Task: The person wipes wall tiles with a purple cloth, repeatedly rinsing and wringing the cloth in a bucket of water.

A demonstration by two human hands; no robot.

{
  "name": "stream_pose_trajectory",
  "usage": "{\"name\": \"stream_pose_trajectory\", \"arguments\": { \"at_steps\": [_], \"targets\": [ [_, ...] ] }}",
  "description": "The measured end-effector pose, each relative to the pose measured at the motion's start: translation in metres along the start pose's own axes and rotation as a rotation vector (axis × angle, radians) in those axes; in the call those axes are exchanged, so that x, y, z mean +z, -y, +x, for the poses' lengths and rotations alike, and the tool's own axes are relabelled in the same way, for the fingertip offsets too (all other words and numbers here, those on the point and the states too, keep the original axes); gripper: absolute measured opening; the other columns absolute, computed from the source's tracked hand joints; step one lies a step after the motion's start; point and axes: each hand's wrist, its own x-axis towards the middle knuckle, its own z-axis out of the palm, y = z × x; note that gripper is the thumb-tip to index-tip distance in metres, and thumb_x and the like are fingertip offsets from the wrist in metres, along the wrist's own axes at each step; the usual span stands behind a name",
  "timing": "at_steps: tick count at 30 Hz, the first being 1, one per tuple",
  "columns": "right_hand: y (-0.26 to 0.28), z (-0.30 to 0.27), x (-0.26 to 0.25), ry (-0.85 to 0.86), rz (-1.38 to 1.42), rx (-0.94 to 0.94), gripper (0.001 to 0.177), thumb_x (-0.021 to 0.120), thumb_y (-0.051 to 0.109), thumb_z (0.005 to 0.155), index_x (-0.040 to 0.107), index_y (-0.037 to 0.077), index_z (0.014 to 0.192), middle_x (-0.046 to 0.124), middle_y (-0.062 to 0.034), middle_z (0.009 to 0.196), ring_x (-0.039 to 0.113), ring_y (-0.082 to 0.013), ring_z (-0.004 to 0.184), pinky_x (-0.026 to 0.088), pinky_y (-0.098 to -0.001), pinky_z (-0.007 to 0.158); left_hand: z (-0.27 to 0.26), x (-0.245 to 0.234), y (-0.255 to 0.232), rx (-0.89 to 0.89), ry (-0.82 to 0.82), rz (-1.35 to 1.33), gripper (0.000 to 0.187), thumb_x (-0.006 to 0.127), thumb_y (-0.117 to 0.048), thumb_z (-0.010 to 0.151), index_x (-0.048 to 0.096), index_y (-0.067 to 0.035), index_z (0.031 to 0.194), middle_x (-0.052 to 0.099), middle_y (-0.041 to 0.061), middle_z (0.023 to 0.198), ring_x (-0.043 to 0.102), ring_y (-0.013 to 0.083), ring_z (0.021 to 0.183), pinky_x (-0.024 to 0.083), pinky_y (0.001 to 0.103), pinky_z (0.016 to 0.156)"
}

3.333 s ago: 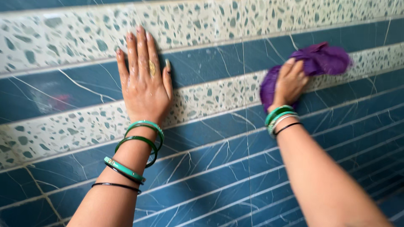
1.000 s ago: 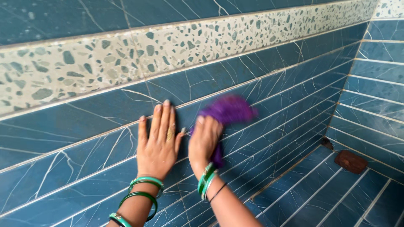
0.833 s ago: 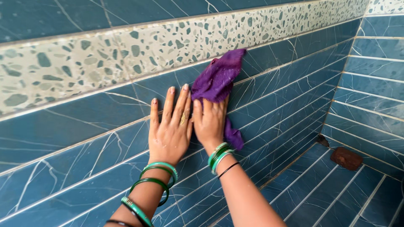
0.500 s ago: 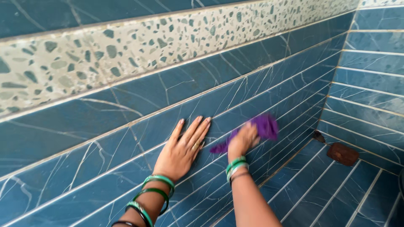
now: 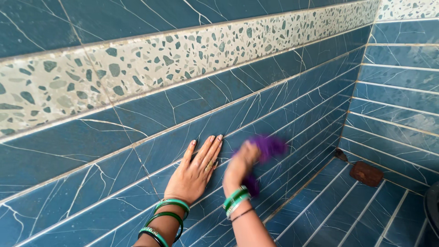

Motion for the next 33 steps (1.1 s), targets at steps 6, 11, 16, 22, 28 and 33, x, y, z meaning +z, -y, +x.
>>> {"name": "stream_pose_trajectory", "arguments": {
  "at_steps": [6,11,16,22,28,33],
  "targets": [
    [0.126,-0.006,0.028,0.202,-0.243,-1.044,0.038,0.044,0.031,0.111,0.059,-0.002,0.117,0.055,-0.0308,0.136,0.042,-0.0512,0.133,0.026,-0.0559,0.117,0.004,0.004,0.0,0.105,0.231,-0.092,0.061,0.037,-0.033,0.1,0.028,-0.007,0.154,0.022,0.007,0.166,0.016,0.0241,0.155,0.011,0.05,0.123],
    [0.11,0.052,0.019,0.266,-0.524,-0.742,0.051,0.035,0.044,0.106,0.067,0.006,0.117,0.069,-0.0212,0.121,0.061,-0.0388,0.125,0.02,-0.0529,0.136,0.004,0.002,-0.001,0.005,0.036,-0.106,0.066,0.037,-0.033,0.1,0.027,-0.005,0.159,0.025,0.005,0.167,0.022,0.0197,0.152,0.016,0.044,0.123],
    [0.034,0.144,-0.001,-0.044,-0.28,-0.469,0.071,0.028,0.055,0.106,0.048,0.001,0.147,0.051,-0.0265,0.147,0.046,-0.0448,0.136,0.029,-0.0543,0.117,0.006,0.004,-0.008,-0.026,0.021,-0.116,0.065,0.035,-0.034,0.102,0.027,-0.005,0.159,0.024,0.006,0.168,0.022,0.0206,0.153,0.017,0.044,0.123],
    [-0.168,0.158,-0.064,-0.171,-0.154,0.231,0.075,0.03,0.058,0.103,0.033,0.004,0.155,0.026,-0.0143,0.166,0.025,-0.0298,0.154,0.018,-0.0421,0.126,0.01,0.006,-0.014,-0.001,0.044,-0.053,0.066,0.034,-0.036,0.102,0.027,-0.003,0.159,0.022,0.009,0.168,0.021,0.0229,0.153,0.016,0.045,0.123],
    [-0.12,0.082,-0.02,-0.098,-0.16,0.092,0.065,0.032,0.049,0.107,0.037,-0.002,0.148,0.028,-0.0241,0.158,0.024,-0.0408,0.148,0.016,-0.0499,0.123,0.009,0.006,-0.018,0.015,0.028,-0.013,0.065,0.034,-0.034,0.103,0.029,0.0,0.158,0.024,0.01,0.168,0.021,0.0252,0.153,0.015,0.046,0.123],
    [0.064,0.005,0.025,0.179,-0.248,-0.743,0.054,0.036,0.039,0.11,0.046,-0.006,0.14,0.039,-0.0334,0.15,0.029,-0.0508,0.144,0.018,-0.0568,0.122,0.011,0.014,-0.019,-0.003,0.029,-0.066,0.065,0.035,-0.03,0.099,0.031,-0.002,0.157,0.025,0.009,0.167,0.02,0.0239,0.153,0.015,0.047,0.122]
  ]
}}
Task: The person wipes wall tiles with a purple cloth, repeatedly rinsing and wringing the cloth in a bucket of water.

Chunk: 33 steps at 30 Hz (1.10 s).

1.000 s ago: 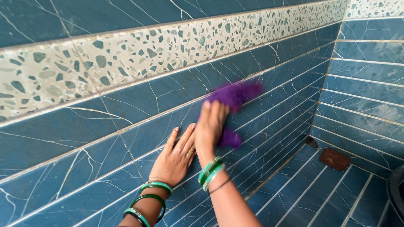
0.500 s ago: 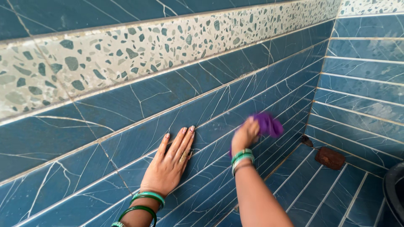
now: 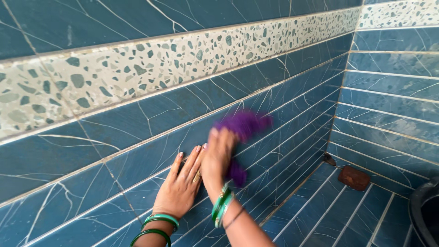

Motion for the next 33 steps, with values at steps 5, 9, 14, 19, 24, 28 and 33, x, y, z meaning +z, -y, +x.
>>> {"name": "stream_pose_trajectory", "arguments": {
  "at_steps": [5,9,14,19,24,28,33],
  "targets": [
    [0.042,0.072,-0.024,-0.013,-0.051,-0.435,0.046,0.04,0.035,0.111,0.057,-0.004,0.127,0.053,-0.0352,0.137,0.041,-0.0531,0.137,0.022,-0.0611,0.123,0.016,0.013,-0.015,-0.02,0.068,-0.055,0.067,0.037,-0.029,0.096,0.031,0.002,0.155,0.026,0.012,0.165,0.019,0.0244,0.153,0.013,0.051,0.121],
    [-0.003,0.115,-0.023,-0.122,-0.171,-0.409,0.043,0.043,0.038,0.11,0.067,0.002,0.11,0.063,-0.03,0.117,0.049,-0.0523,0.127,0.029,-0.0595,0.117,0.029,0.02,-0.028,-0.046,-0.051,-0.056,0.065,0.036,-0.029,0.099,0.031,-0.002,0.158,0.025,0.009,0.167,0.02,0.0224,0.154,0.013,0.048,0.123],
    [-0.149,0.15,-0.04,-0.106,-0.195,0.26,0.06,0.03,0.051,0.106,0.053,0.004,0.136,0.052,-0.0244,0.143,0.045,-0.0413,0.136,0.019,-0.0558,0.121,0.033,0.02,-0.028,-0.007,0.017,0.001,0.067,0.033,-0.027,0.096,0.026,-0.004,0.158,0.019,0.009,0.168,0.017,0.0237,0.153,0.011,0.046,0.123],
    [-0.319,-0.011,-0.05,-0.109,0.159,1.007,0.087,0.024,0.068,0.098,0.017,0.008,0.161,0.01,-0.0111,0.171,0.015,-0.0286,0.158,0.014,-0.0438,0.127,0.038,0.021,-0.033,0.074,0.049,0.061,0.069,0.032,-0.028,0.094,0.027,0.0,0.157,0.016,0.011,0.171,0.014,0.0254,0.153,0.011,0.047,0.121],
    [-0.362,-0.172,-0.013,-0.198,-0.04,0.945,0.09,0.026,0.064,0.102,0.029,-0.008,0.154,0.023,-0.0274,0.166,0.021,-0.0375,0.156,0.016,-0.042,0.128,0.035,0.021,-0.036,0.098,0.059,0.014,0.071,0.035,-0.028,0.092,0.028,0.003,0.156,0.015,0.011,0.169,0.013,0.0266,0.154,0.011,0.048,0.122],
    [-0.286,-0.241,0.029,-0.206,-0.064,0.888,0.084,0.034,0.059,0.103,0.035,-0.01,0.151,0.028,-0.0277,0.164,0.024,-0.0367,0.156,0.015,-0.041,0.129,0.035,0.022,-0.035,0.083,0.05,0.0,0.073,0.037,-0.026,0.091,0.027,0.001,0.157,0.015,0.01,0.169,0.013,0.0254,0.154,0.011,0.044,0.122],
    [-0.16,-0.137,0.002,0.133,0.19,0.534,0.076,0.027,0.051,0.103,0.026,-0.003,0.156,0.02,-0.0225,0.168,0.015,-0.0348,0.157,0.009,-0.0419,0.126,0.028,0.027,-0.042,0.089,0.039,-0.114,0.072,0.037,-0.027,0.092,0.027,0.002,0.157,0.015,0.011,0.169,0.012,0.0262,0.155,0.011,0.043,0.123]
  ]
}}
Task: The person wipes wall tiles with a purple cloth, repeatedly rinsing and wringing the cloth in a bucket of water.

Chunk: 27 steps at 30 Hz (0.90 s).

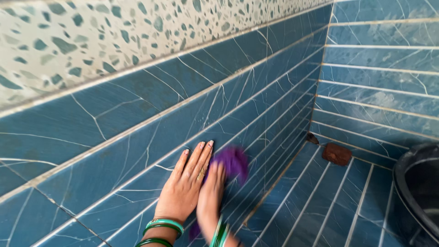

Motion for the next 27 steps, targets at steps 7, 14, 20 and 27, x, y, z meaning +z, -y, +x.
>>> {"name": "stream_pose_trajectory", "arguments": {
  "at_steps": [7,14,20,27],
  "targets": [
    [0.029,0.131,-0.055,-0.255,-0.22,-0.093,0.079,0.018,0.056,0.107,0.028,-0.004,0.156,0.02,-0.024,0.168,0.01,-0.0399,0.157,0.003,-0.0462,0.129,-0.012,0.021,-0.023,0.206,0.171,0.128,0.075,0.035,-0.027,0.092,0.017,0.001,0.159,0.009,0.009,0.175,0.008,0.0263,0.153,0.008,0.043,0.121],
    [-0.155,0.037,-0.068,-0.315,0.075,0.597,0.088,0.019,0.068,0.098,0.012,0.006,0.161,0.006,-0.011,0.171,0.011,-0.0272,0.158,0.009,-0.039,0.127,-0.019,0.035,-0.037,0.193,0.152,0.154,0.073,0.033,-0.027,0.094,0.017,0.002,0.159,0.01,0.011,0.169,0.009,0.0261,0.154,0.008,0.043,0.122],
    [-0.217,-0.06,-0.025,-0.361,-0.142,0.868,0.083,0.022,0.064,0.107,0.043,0.001,0.156,0.042,-0.0236,0.162,0.04,-0.0385,0.149,0.031,-0.0427,0.125,-0.021,0.039,-0.043,0.185,0.177,0.114,0.073,0.034,-0.027,0.094,0.018,0.004,0.158,0.009,0.011,0.17,0.008,0.0255,0.154,0.007,0.042,0.122],
    [-0.101,0.092,-0.078,-0.376,0.634,0.719,0.08,0.036,0.062,0.1,0.042,0.002,0.152,0.045,-0.0139,0.159,0.047,-0.0285,0.14,0.031,-0.0374,0.12,-0.022,0.042,-0.042,0.207,0.186,0.095,0.073,0.034,-0.026,0.093,0.018,0.005,0.158,0.009,0.012,0.169,0.008,0.0257,0.153,0.008,0.042,0.121]
  ]
}}
